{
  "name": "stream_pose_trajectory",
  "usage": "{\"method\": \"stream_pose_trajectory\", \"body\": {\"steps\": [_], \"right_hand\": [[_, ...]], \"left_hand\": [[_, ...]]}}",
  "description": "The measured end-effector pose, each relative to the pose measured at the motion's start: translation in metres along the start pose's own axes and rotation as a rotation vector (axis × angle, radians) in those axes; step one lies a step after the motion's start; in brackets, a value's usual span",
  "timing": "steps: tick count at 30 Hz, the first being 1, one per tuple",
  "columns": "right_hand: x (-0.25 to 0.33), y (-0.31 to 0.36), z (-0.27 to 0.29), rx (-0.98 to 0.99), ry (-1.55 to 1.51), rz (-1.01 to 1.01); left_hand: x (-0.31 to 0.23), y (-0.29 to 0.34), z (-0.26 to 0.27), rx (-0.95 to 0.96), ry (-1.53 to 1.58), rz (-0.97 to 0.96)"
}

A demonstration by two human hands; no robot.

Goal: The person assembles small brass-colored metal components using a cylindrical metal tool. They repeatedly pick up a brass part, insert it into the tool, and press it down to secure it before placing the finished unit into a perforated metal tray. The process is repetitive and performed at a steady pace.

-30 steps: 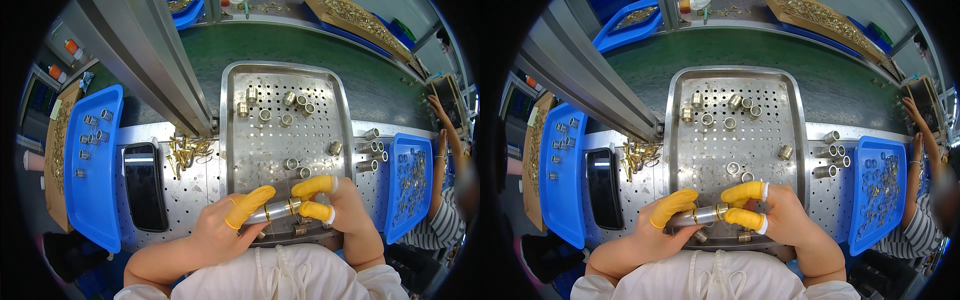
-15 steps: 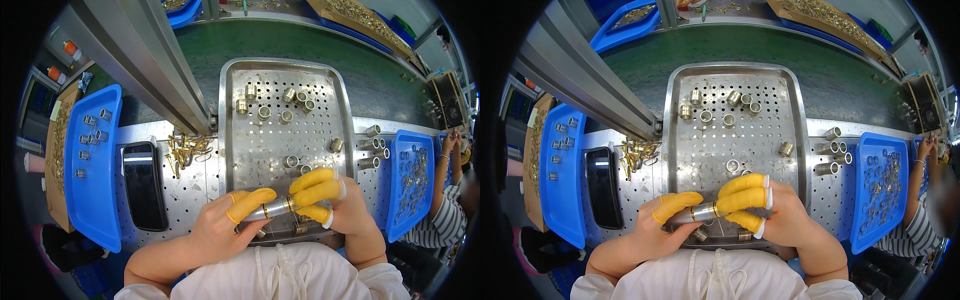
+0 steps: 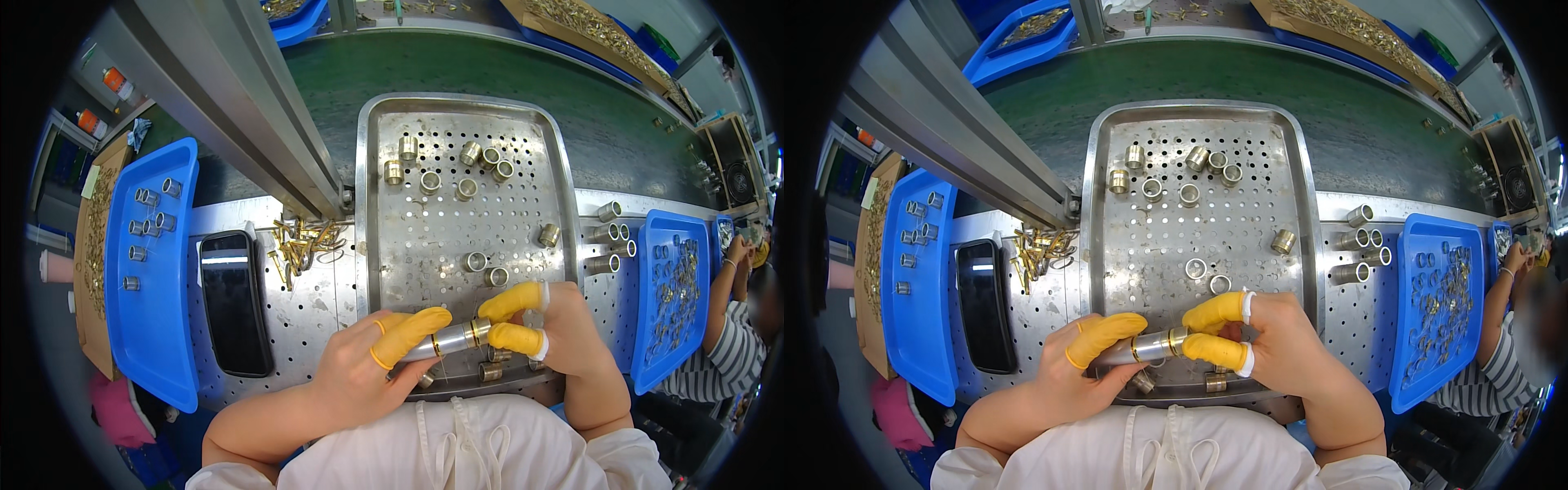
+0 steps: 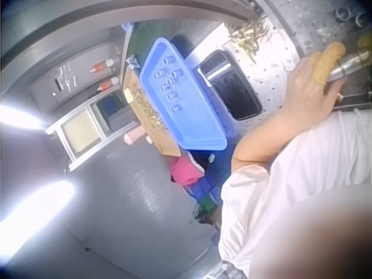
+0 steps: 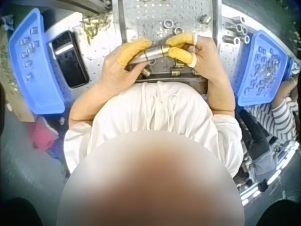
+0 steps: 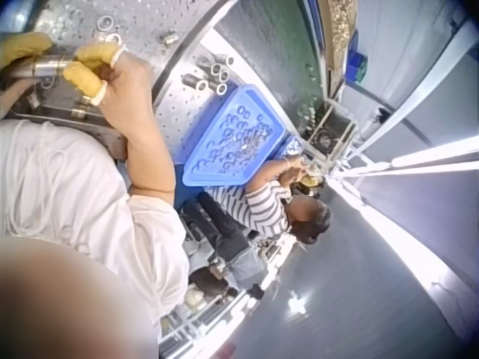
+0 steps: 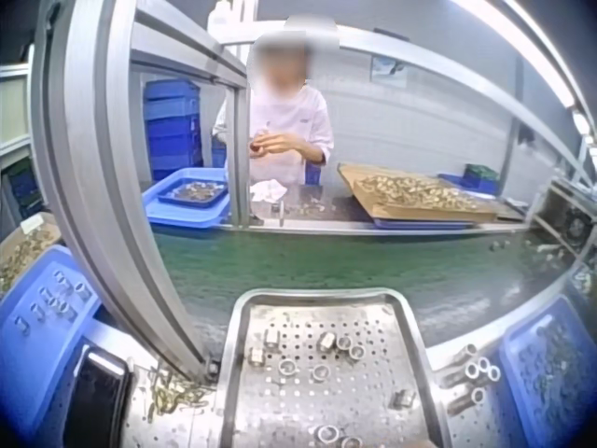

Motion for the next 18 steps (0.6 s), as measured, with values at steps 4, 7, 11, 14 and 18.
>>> {"method": "stream_pose_trajectory", "body": {"steps": [4,7,11,14,18], "right_hand": [[0.0,0.0,0.0,-0.001,0.038,0.093],[-0.003,-0.001,-0.003,-0.05,0.023,0.207],[0.002,-0.002,-0.003,-0.035,-0.014,0.193],[-0.002,0.0,-0.005,0.02,-0.021,0.18],[-0.002,0.001,-0.011,0.031,-0.104,0.216]], "left_hand": [[0.001,0.0,0.0,-0.007,0.014,0.007],[0.001,-0.001,0.0,-0.015,0.04,0.02],[0.002,-0.001,0.0,-0.023,0.045,0.021],[0.001,-0.001,0.001,-0.003,0.064,0.032],[0.002,0.002,-0.001,-0.014,0.123,-0.002]]}}
Point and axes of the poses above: each hand's wrist, its own y-axis away from the middle knuckle, its own z-axis out of the back of the hand, x = y × z, the point moved 1 cm from there along -y, towards the middle knuckle, and after that the axes turned 14 degrees about y, right-handed, at the moved point
